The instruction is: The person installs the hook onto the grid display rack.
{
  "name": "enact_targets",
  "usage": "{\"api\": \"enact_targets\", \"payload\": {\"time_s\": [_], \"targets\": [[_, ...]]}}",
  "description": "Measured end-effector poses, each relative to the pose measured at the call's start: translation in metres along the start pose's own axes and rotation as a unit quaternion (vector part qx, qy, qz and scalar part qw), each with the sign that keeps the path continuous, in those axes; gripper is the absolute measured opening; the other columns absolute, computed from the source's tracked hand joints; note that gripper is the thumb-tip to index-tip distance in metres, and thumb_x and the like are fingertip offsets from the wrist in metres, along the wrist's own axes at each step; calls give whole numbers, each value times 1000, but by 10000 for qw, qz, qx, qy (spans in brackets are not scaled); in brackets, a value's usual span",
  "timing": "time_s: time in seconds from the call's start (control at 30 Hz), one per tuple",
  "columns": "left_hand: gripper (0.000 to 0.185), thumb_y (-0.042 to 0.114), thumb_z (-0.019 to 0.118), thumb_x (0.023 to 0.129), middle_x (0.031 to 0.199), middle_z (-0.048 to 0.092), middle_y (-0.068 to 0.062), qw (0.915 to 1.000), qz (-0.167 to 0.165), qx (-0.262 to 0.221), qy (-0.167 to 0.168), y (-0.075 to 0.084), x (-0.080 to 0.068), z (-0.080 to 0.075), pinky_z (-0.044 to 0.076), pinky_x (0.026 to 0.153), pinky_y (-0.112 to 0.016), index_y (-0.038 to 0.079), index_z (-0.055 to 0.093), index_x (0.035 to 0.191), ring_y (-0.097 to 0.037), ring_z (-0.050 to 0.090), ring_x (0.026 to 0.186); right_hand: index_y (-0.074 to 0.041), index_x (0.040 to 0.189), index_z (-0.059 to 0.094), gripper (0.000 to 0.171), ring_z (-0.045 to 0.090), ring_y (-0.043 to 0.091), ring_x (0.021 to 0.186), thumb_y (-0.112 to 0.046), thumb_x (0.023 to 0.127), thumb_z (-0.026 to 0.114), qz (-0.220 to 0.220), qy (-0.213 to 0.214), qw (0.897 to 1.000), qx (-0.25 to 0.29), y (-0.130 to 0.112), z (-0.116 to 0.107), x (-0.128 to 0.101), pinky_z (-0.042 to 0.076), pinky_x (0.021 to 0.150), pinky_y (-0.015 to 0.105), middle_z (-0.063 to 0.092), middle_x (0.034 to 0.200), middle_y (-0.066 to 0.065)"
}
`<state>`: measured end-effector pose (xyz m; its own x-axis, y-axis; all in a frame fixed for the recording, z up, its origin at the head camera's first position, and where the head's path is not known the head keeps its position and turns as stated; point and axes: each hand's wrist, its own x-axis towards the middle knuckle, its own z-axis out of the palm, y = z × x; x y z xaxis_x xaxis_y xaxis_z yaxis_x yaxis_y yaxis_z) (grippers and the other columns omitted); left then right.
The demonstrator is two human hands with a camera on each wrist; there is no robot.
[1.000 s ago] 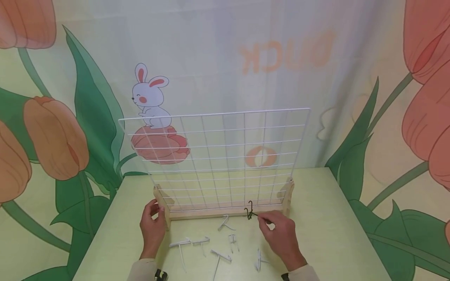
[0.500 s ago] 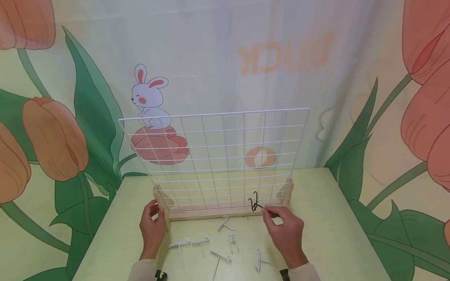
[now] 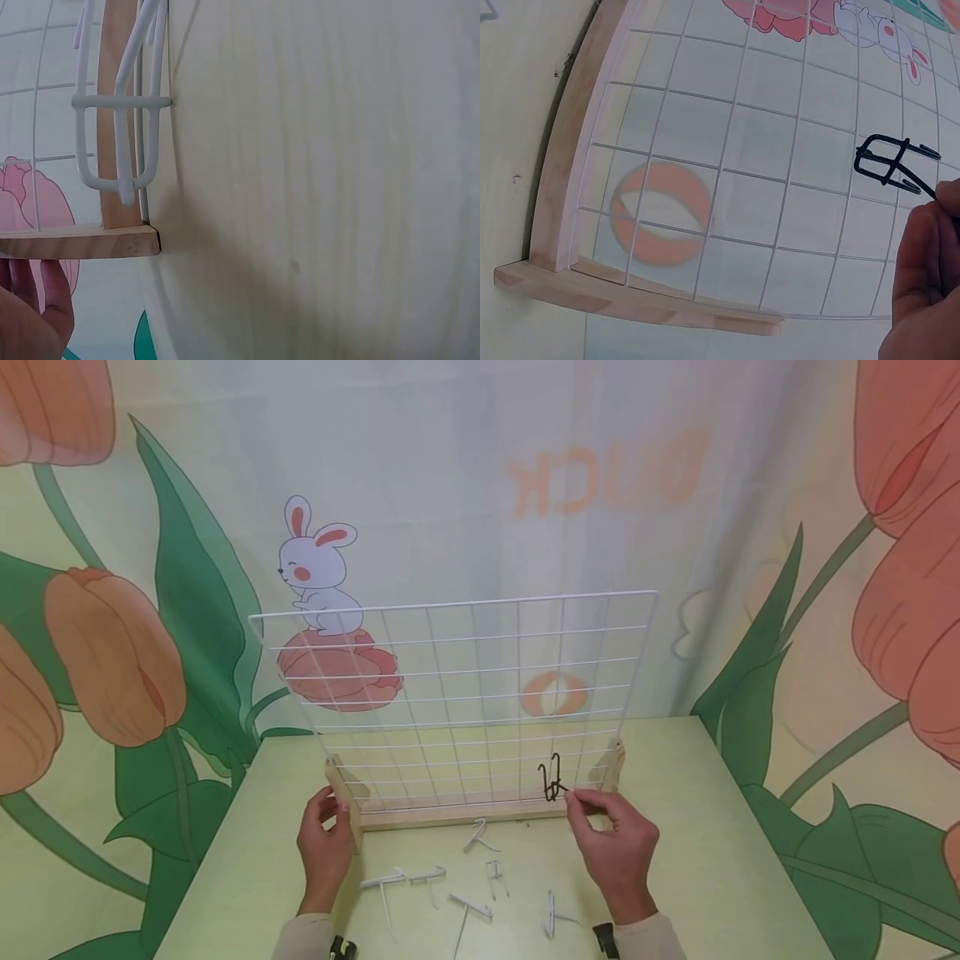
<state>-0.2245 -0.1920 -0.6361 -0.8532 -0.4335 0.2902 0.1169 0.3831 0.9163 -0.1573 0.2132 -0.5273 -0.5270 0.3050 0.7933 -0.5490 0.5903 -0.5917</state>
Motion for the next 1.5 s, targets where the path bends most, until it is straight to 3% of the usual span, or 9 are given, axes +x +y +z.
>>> {"api": "enact_targets", "payload": {"time_s": [0.5, 0.9, 1.5], "targets": [[35, 9, 63, 105, 121, 68, -10, 10000, -23, 57, 22, -3, 1, 0, 48, 79, -6, 11, 61, 140, -21, 66, 111, 15, 86, 76, 17, 70, -9, 81, 23, 72, 80, -100, 857, 9943, 626, -23, 2, 33, 55, 80, 10, 74, 80, 32], [34, 9, 64, 105, 122, 68, -9, 10000, -83, 43, -6, -2, 1, 1, 47, 78, -4, 13, 61, 139, -14, 63, 109, 17, 86, 77, 13, 70, -8, 82, 21, 74, 79, -326, 1390, 9876, 647, -40, 1, 70, 56, 82, 13, 71, 80, 37], [37, 8, 63, 105, 123, 67, -12, 10000, 44, 33, -15, -2, -1, 2, 48, 78, -3, 10, 60, 141, -25, 66, 112, 13, 87, 78, 10, 67, -11, 85, 14, 78, 82, -542, 1308, 9893, 337, -37, 9, 89, 53, 84, 12, 75, 81, 30]]}}
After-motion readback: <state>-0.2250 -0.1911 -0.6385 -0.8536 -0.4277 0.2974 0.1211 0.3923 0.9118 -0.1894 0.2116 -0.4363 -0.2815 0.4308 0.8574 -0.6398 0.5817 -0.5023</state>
